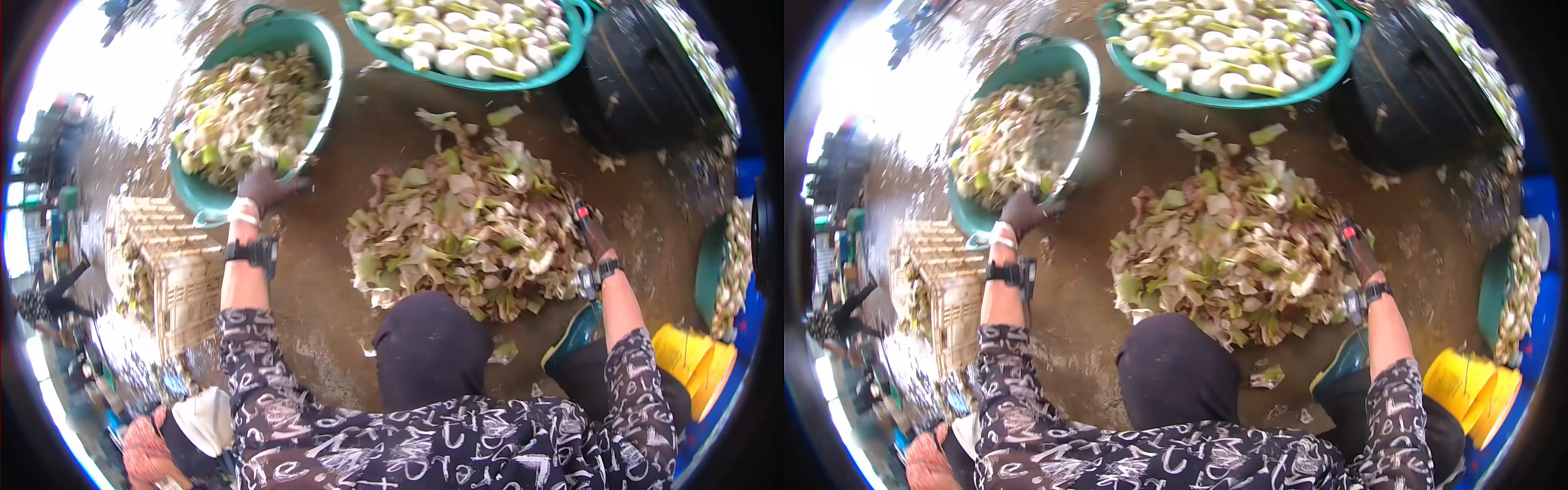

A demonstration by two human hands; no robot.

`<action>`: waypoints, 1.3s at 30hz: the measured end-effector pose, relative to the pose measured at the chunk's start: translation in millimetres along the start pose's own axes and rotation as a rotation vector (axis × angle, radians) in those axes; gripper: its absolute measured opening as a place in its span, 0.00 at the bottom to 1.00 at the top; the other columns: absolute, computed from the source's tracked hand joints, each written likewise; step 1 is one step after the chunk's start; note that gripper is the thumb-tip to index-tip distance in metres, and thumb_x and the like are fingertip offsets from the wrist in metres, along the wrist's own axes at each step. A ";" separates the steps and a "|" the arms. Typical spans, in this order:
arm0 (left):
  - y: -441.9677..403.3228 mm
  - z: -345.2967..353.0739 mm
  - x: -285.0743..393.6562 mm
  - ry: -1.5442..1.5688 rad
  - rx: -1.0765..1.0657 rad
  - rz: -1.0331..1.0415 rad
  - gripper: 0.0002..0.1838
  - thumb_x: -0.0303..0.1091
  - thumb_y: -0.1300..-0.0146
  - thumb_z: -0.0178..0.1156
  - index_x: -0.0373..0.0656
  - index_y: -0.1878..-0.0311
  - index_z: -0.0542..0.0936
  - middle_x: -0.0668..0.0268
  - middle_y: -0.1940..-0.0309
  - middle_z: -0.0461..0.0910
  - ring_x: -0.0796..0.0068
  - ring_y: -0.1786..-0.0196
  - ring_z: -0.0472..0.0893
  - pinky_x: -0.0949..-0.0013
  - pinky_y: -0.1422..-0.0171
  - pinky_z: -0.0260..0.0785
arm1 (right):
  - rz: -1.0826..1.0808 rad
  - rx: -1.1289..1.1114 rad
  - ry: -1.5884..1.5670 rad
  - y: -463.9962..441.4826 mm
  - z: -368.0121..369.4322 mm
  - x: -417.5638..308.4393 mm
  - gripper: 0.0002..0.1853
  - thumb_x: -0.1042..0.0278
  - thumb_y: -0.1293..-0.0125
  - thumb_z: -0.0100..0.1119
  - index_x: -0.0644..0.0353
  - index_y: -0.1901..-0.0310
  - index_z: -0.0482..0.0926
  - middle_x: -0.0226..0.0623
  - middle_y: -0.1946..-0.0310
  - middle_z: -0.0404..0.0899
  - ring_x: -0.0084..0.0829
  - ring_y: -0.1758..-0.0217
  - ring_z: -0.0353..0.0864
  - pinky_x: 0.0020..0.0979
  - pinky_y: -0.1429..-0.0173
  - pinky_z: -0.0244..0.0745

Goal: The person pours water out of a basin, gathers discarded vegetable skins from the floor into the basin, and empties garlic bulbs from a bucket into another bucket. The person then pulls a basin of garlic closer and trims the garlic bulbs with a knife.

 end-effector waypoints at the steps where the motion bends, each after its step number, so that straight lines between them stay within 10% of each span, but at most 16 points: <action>1: 9.3 19.0 1.6 -0.042 -0.028 0.057 0.33 0.61 0.59 0.63 0.41 0.58 0.78 0.50 0.63 0.78 0.52 0.56 0.77 0.58 0.51 0.68 | 0.055 -0.008 -0.136 16.2 1.3 -14.2 0.28 0.43 0.40 0.49 0.55 0.46 0.70 0.24 0.60 0.73 0.19 0.61 0.69 0.23 0.57 0.66; 3: 22.8 48.8 9.2 -0.044 0.336 -0.051 0.13 0.42 0.49 0.56 0.46 0.63 0.77 0.54 0.68 0.78 0.52 0.60 0.76 0.57 0.58 0.68 | 0.114 0.014 0.088 42.6 6.5 -40.4 0.28 0.45 0.39 0.47 0.57 0.45 0.69 0.27 0.56 0.71 0.20 0.59 0.69 0.24 0.53 0.65; 9: 42.9 63.2 82.5 -0.080 0.497 0.099 0.06 0.36 0.51 0.54 0.44 0.73 0.76 0.57 0.76 0.77 0.53 0.71 0.77 0.57 0.68 0.68 | -0.178 0.229 0.283 42.1 66.8 -8.2 0.29 0.50 0.41 0.51 0.55 0.41 0.64 0.51 0.54 0.73 0.45 0.53 0.73 0.37 0.51 0.67; 11: 67.6 70.9 132.3 -0.102 0.386 -0.005 0.22 0.44 0.52 0.58 0.38 0.58 0.73 0.53 0.61 0.76 0.54 0.57 0.75 0.58 0.53 0.66 | -0.152 0.240 0.229 58.2 90.5 -29.3 0.28 0.47 0.41 0.52 0.59 0.45 0.67 0.46 0.60 0.76 0.37 0.60 0.75 0.37 0.55 0.67; 13: 103.5 87.7 165.6 0.152 0.714 0.363 0.35 0.38 0.56 0.59 0.38 0.41 0.65 0.50 0.46 0.65 0.50 0.40 0.62 0.53 0.36 0.50 | -0.094 0.122 0.047 52.0 76.2 -27.3 0.27 0.46 0.41 0.51 0.62 0.50 0.69 0.40 0.64 0.75 0.33 0.62 0.74 0.36 0.56 0.67; 19: 134.9 159.8 142.1 0.128 0.577 0.631 0.37 0.46 0.57 0.62 0.48 0.40 0.65 0.52 0.44 0.64 0.48 0.39 0.60 0.49 0.34 0.46 | 0.003 0.386 0.167 52.1 -19.5 -34.9 0.32 0.37 0.44 0.49 0.61 0.52 0.71 0.38 0.62 0.75 0.34 0.56 0.73 0.33 0.50 0.66; 25: 75.2 265.4 84.5 0.729 0.407 -0.192 0.37 0.55 0.44 0.53 0.35 0.40 0.62 0.47 0.42 0.62 0.47 0.38 0.58 0.54 0.33 0.45 | 0.440 0.337 -0.091 86.4 -31.5 -67.4 0.41 0.27 0.51 0.48 0.52 0.42 0.68 0.47 0.47 0.71 0.41 0.45 0.69 0.36 0.42 0.61; 26: 76.3 249.3 103.7 0.592 0.238 -0.266 0.31 0.46 0.37 0.49 0.34 0.38 0.58 0.48 0.38 0.59 0.55 0.35 0.58 0.62 0.34 0.49 | 0.529 0.317 -0.063 78.3 -53.4 -77.8 0.35 0.35 0.45 0.51 0.56 0.45 0.69 0.37 0.60 0.75 0.28 0.57 0.71 0.30 0.53 0.66; 29: 57.9 246.8 120.8 0.767 0.420 -0.001 0.34 0.48 0.39 0.52 0.33 0.37 0.57 0.51 0.37 0.58 0.59 0.35 0.58 0.64 0.33 0.49 | -0.059 -0.160 0.465 16.0 -180.0 -58.5 0.35 0.32 0.45 0.45 0.61 0.55 0.74 0.39 0.61 0.77 0.33 0.60 0.72 0.34 0.57 0.66; 34: 47.0 239.3 128.2 0.691 0.327 -0.023 0.37 0.50 0.42 0.57 0.33 0.38 0.59 0.53 0.38 0.60 0.61 0.37 0.61 0.66 0.34 0.50 | 0.336 -0.478 1.756 89.8 -183.0 -257.6 0.38 0.29 0.46 0.41 0.62 0.58 0.77 0.50 0.61 0.78 0.47 0.56 0.76 0.42 0.50 0.68; 39: 39.7 224.8 137.5 0.738 0.250 -0.052 0.45 0.65 0.47 0.51 0.37 0.36 0.57 0.50 0.36 0.56 0.50 0.33 0.52 0.55 0.31 0.40 | 0.531 -0.429 0.879 86.0 -135.6 -317.1 0.40 0.29 0.46 0.45 0.58 0.45 0.68 0.40 0.64 0.76 0.33 0.63 0.78 0.42 0.58 0.75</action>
Point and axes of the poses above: each hand's wrist, its own y-axis away from the middle knuckle, its own z-axis out of the palm, x = y × z, the point moved 1 cm from there along -y, towards the middle knuckle
